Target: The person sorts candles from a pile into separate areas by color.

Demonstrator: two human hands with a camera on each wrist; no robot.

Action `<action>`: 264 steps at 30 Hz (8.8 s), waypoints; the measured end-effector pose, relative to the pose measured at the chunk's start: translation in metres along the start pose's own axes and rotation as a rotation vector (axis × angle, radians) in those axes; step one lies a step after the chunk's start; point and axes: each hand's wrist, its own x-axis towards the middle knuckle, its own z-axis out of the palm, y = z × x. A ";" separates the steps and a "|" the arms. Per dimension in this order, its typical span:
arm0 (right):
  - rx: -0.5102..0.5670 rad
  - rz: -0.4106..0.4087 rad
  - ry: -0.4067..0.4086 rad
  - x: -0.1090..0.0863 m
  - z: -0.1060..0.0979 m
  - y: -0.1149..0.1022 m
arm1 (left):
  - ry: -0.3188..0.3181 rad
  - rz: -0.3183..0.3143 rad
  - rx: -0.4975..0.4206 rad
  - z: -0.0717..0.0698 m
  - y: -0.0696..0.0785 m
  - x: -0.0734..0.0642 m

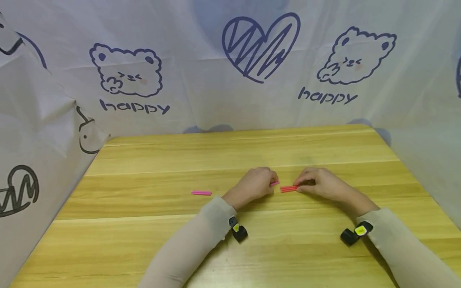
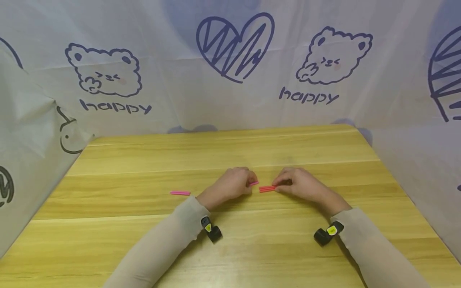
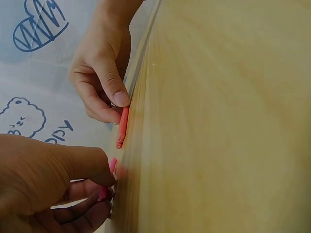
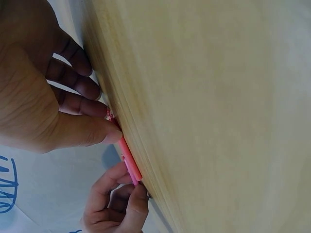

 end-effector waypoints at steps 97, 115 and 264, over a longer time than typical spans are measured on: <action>-0.057 -0.120 -0.012 0.069 0.015 -0.042 | 0.088 -0.018 -0.399 -0.035 -0.127 -0.116; -0.086 -0.119 -0.068 0.079 0.020 -0.039 | 0.121 0.004 -0.331 -0.032 -0.141 -0.128; -0.025 0.009 -0.029 0.036 0.003 -0.027 | 0.073 -0.040 -0.547 -0.019 -0.170 -0.140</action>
